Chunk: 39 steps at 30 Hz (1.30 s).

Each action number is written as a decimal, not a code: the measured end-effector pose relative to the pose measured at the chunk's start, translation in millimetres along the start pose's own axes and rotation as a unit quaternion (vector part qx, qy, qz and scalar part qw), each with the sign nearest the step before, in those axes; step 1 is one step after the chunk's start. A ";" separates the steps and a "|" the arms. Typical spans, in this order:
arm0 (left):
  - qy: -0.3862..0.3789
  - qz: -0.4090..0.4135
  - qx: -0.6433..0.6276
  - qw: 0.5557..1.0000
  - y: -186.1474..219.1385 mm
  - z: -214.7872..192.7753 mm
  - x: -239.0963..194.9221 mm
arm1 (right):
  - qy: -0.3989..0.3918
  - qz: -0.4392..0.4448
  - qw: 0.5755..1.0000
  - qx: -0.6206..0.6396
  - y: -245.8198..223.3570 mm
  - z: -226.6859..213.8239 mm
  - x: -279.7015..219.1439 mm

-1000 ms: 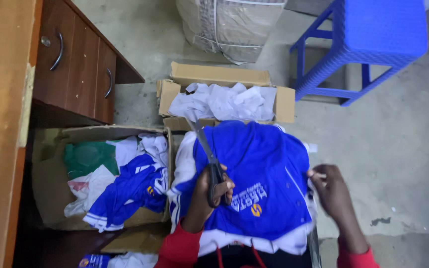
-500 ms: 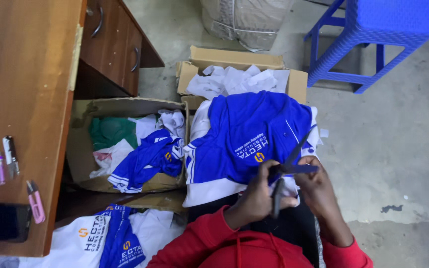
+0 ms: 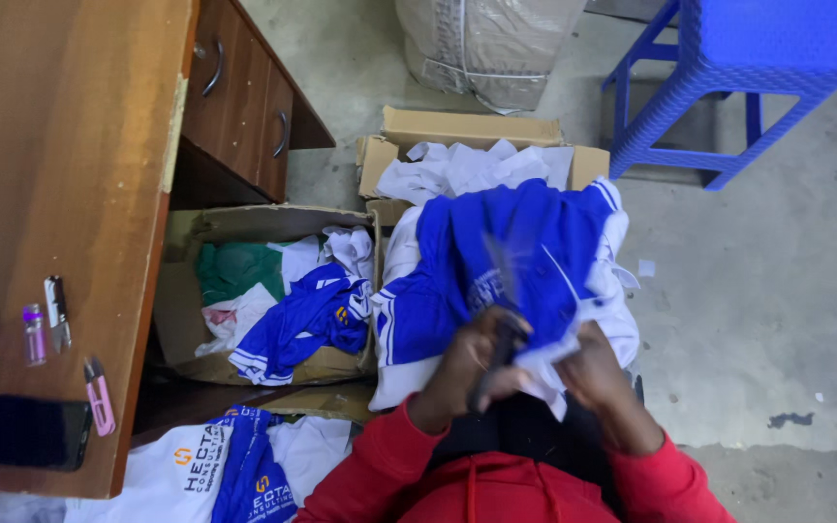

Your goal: The person uses scissors to cut tags and excess fabric from a stack of white and blue shirts. They repeatedly pick up shirts, cut around the collar and tag areas, and place the cut pieces into a cardboard box.

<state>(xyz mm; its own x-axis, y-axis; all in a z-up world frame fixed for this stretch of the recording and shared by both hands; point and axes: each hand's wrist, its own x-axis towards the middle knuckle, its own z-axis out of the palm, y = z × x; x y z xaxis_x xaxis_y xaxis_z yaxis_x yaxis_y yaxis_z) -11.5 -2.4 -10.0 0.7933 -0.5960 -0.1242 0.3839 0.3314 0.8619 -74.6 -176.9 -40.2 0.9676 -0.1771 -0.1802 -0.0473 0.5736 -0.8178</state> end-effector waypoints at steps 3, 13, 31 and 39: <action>-0.105 -0.016 0.044 0.993 -0.6 12.6 -14.2 | -0.017 0.002 0.998 -0.058 5.7 7.7 7.8; -0.218 -0.056 0.003 0.974 16.1 11.7 -11.8 | -0.044 -0.006 0.965 -0.260 2.9 6.3 31.2; 0.254 0.071 -0.003 0.965 4.0 -89.5 42.4 | -0.064 -0.414 0.673 -0.609 -77.2 73.1 -16.5; 0.231 0.103 0.054 0.966 43.5 -84.6 38.2 | 0.181 -0.305 0.643 -0.679 -62.6 33.0 -0.2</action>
<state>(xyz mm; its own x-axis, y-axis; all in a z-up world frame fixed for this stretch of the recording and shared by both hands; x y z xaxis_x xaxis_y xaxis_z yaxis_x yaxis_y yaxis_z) 75.5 51.1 -18.9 0.9835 -0.1273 -0.1282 0.1627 0.3146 0.9352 -63.7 -186.4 29.1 0.7991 -0.3536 0.4862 -0.0976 -0.8744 -0.4754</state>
